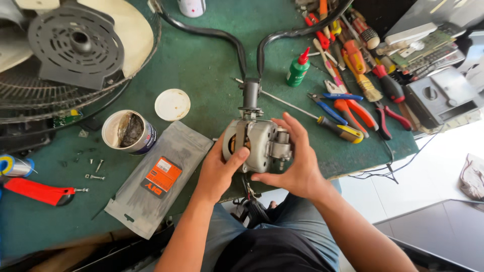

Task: The person holds a motor housing and uses a screwdriver to tighten screws on its casing. They then use pliers to strip the ends of wires and connect them to terminals on the motor.

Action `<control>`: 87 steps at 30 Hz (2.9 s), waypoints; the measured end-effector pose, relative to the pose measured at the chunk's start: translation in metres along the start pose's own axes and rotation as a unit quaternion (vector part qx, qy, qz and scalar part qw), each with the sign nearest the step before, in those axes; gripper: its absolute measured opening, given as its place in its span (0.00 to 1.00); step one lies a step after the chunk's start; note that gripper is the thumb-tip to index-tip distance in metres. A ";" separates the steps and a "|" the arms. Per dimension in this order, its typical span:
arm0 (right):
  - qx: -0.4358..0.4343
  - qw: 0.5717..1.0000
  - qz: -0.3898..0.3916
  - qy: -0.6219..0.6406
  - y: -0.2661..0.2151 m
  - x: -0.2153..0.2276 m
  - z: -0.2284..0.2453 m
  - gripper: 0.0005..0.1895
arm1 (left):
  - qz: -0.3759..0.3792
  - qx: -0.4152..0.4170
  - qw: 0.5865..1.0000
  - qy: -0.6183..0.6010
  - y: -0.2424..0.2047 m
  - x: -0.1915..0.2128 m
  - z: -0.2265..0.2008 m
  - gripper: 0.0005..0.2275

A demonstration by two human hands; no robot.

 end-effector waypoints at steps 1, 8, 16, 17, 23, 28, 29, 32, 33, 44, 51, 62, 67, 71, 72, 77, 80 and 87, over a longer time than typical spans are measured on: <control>0.007 1.000 -0.005 0.001 0.000 -0.001 0.004 0.74 | 0.003 -0.007 1.000 0.003 0.000 -0.001 0.001 0.38; 0.040 0.998 -0.015 -0.046 -0.002 0.000 0.034 0.76 | -0.155 0.106 0.966 -0.175 0.003 0.018 0.030 0.25; 0.083 0.995 -0.021 0.055 -0.018 0.019 0.036 0.78 | -0.201 0.195 0.884 -0.376 -0.040 -0.035 -0.035 0.28; 0.073 0.995 -0.007 0.063 -0.021 0.019 0.032 0.76 | -0.176 0.185 0.878 -0.405 -0.042 -0.030 -0.025 0.31; 0.055 0.991 0.124 0.022 -0.041 0.032 0.008 0.66 | -0.108 0.216 0.862 -0.446 -0.067 -0.005 0.027 0.42; 0.069 0.985 0.088 -0.131 -0.037 0.054 -0.030 0.50 | 0.095 0.170 0.738 -0.646 -0.075 -0.017 0.027 0.41; 0.070 0.982 0.053 -0.165 -0.031 0.060 -0.036 0.39 | 0.098 0.160 0.748 -0.637 -0.073 -0.018 0.027 0.41; 0.037 0.978 -0.026 -0.204 0.004 0.079 -0.061 0.29 | 0.103 0.146 0.756 -0.630 -0.066 -0.020 0.035 0.41; 0.002 0.977 -0.066 -0.202 0.019 0.086 -0.070 0.31 | 0.098 0.139 0.759 -0.629 -0.064 -0.020 0.038 0.41; -0.096 0.971 0.002 -0.218 0.163 0.033 -0.124 0.59 | 0.025 0.137 0.823 -0.551 -0.034 -0.015 0.047 0.43; -0.055 0.980 -0.005 -0.191 0.195 0.031 -0.085 0.42 | -0.153 0.195 0.850 -0.464 -0.033 -0.020 0.041 0.47; -0.081 0.963 -0.002 -0.256 0.363 -0.050 -0.171 0.44 | 0.034 0.228 0.718 -0.656 -0.028 -0.004 0.049 0.46; -0.188 0.939 0.100 -0.269 0.348 -0.055 -0.123 0.43 | 0.012 0.205 0.747 -0.632 -0.041 -0.017 0.030 0.42; -0.085 0.949 0.050 -0.300 0.343 -0.045 -0.163 0.57 | 0.017 0.207 0.751 -0.626 -0.036 -0.019 0.022 0.43; -0.005 0.945 0.041 -0.325 0.336 -0.042 -0.176 0.55 | -0.009 0.198 0.787 -0.584 -0.036 -0.020 0.020 0.43; 0.044 0.938 0.092 -0.331 0.164 0.055 -0.080 0.33 | 0.071 0.287 0.726 -0.621 -0.035 -0.007 0.031 0.43; 0.050 0.905 0.128 -0.403 0.085 0.081 -0.074 0.38 | 0.068 0.208 0.791 -0.571 -0.037 -0.008 0.038 0.43; 0.077 0.859 0.098 -0.496 0.032 0.083 -0.107 0.37 | 0.136 0.127 0.772 -0.607 -0.033 -0.007 0.036 0.38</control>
Point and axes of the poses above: each hand's wrist, its own y-axis towards the middle knuckle, its own x-axis out of the back of the hand, z = x × y, the point moved 2 cm from there along y, towards the middle knuckle, and after that the axes turned 11 degrees about -y, right-handed, at the moved point
